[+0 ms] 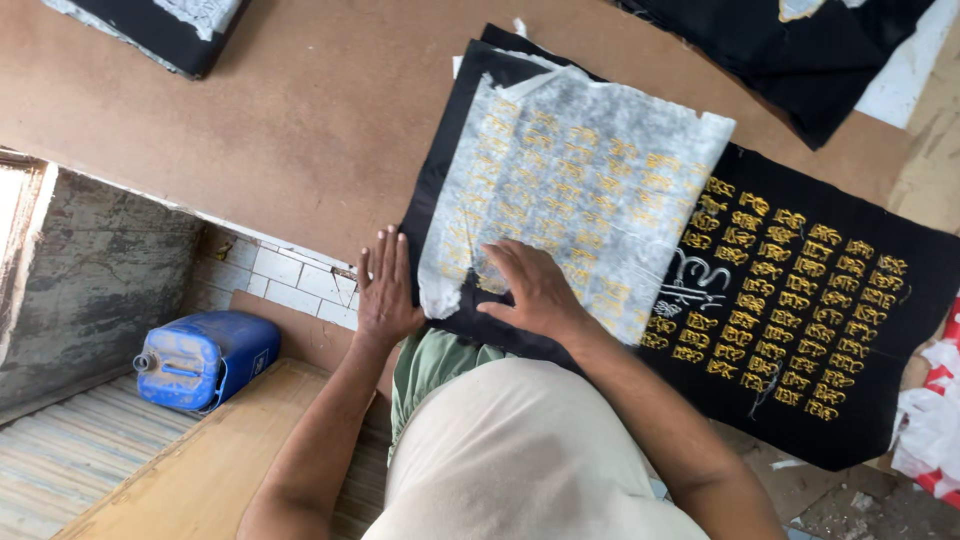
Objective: The person removes white transfer paper from black fabric pieces with gold Arabic calligraphy on a workbench. They peel the paper off by hand, smooth the fabric, and stack the finished pieces. The process is repeated for multiple items.
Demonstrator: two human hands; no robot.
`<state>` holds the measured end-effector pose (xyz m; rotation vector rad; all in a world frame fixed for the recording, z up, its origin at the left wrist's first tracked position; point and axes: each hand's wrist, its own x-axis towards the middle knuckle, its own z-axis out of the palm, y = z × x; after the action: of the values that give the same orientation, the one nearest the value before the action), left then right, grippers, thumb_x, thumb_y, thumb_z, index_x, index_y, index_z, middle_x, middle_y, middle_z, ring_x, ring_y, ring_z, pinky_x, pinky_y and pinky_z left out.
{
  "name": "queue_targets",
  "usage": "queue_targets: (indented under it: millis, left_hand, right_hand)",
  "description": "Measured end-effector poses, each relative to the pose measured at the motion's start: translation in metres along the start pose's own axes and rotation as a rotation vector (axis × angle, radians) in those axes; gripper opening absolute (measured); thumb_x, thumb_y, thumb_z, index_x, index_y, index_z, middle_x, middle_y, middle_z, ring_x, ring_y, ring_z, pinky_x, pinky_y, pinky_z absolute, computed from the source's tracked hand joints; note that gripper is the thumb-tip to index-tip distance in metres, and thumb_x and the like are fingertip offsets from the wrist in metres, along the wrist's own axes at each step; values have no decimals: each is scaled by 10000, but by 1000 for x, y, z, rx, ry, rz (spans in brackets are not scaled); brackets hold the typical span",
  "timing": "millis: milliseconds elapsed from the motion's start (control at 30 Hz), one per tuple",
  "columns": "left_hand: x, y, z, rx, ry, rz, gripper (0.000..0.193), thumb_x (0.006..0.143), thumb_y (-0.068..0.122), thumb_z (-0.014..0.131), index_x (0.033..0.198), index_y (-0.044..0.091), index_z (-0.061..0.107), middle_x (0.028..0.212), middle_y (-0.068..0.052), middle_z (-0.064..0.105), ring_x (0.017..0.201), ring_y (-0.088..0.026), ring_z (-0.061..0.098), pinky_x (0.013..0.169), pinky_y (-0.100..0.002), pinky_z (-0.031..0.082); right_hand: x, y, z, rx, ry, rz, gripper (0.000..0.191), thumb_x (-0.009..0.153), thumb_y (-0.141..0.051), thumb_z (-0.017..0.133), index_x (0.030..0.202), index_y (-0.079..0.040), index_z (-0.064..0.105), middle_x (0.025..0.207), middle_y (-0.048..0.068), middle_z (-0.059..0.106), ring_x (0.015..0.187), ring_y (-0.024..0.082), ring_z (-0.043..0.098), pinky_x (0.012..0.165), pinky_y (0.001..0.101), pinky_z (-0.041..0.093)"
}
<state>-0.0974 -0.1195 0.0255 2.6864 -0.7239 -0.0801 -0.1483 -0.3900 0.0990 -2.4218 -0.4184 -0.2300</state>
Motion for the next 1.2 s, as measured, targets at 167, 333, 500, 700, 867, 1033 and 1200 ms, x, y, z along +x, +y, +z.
queue_targets:
  millis: [167, 333, 500, 700, 867, 1033, 1200]
  left_hand:
    - [1, -36, 0, -19, -38, 59, 1002, 915, 652, 513, 1573, -68, 285, 1673, -253, 247, 1578, -359, 206, 1246, -608, 100]
    - [6, -56, -1, -11, -116, 58, 954, 938, 640, 497, 1570, -45, 297, 1676, -231, 242, 1578, -343, 193, 1243, -607, 110]
    - [10, -68, 3, -42, -168, 68, 988, 938, 711, 461, 1574, -27, 296, 1673, -223, 212, 1567, -330, 170, 1237, -605, 85]
    - [14, -77, 5, -13, -192, 77, 1015, 933, 752, 447, 1583, -12, 286, 1686, -208, 198, 1574, -325, 156, 1240, -599, 93]
    - [21, -82, -3, -125, -175, 106, 960, 847, 691, 568, 1520, 24, 408, 1633, -239, 253, 1504, -353, 248, 1167, -593, 192]
    - [29, -89, -1, -171, -146, 271, 745, 889, 668, 620, 1348, 83, 581, 1609, -168, 380, 1497, -313, 341, 1196, -573, 238]
    - [32, -89, 0, -110, -153, 281, 711, 863, 700, 603, 1264, 113, 631, 1552, -133, 427, 1453, -280, 364, 1171, -599, 234]
  right_hand:
    - [68, -14, 71, -223, -105, -199, 575, 832, -194, 782, 1362, -64, 601, 1175, 143, 607, 996, 273, 609, 839, 431, 482]
    - [84, -3, 97, -184, -218, -160, 222, 857, -117, 733, 1068, -165, 682, 980, 27, 571, 922, 212, 601, 791, 395, 472]
    - [86, 5, 121, -94, -121, 67, 165, 838, -61, 724, 989, -114, 685, 934, 35, 630, 871, 224, 649, 756, 394, 513]
    - [116, 17, 103, 45, 160, 647, 136, 997, -156, 742, 1016, -32, 687, 980, 95, 688, 861, 244, 716, 759, 409, 565]
    - [126, -28, 93, -159, 261, 208, 778, 802, -387, 789, 1260, 159, 478, 1194, 266, 533, 1130, 386, 548, 884, 479, 509]
    - [118, -32, 128, -481, 33, 285, 417, 835, -302, 810, 1093, -18, 647, 1027, 154, 637, 1000, 314, 615, 815, 476, 498]
    - [128, 42, 126, -497, 247, 428, 140, 968, -143, 727, 1053, -66, 647, 965, 107, 704, 887, 270, 706, 799, 388, 517]
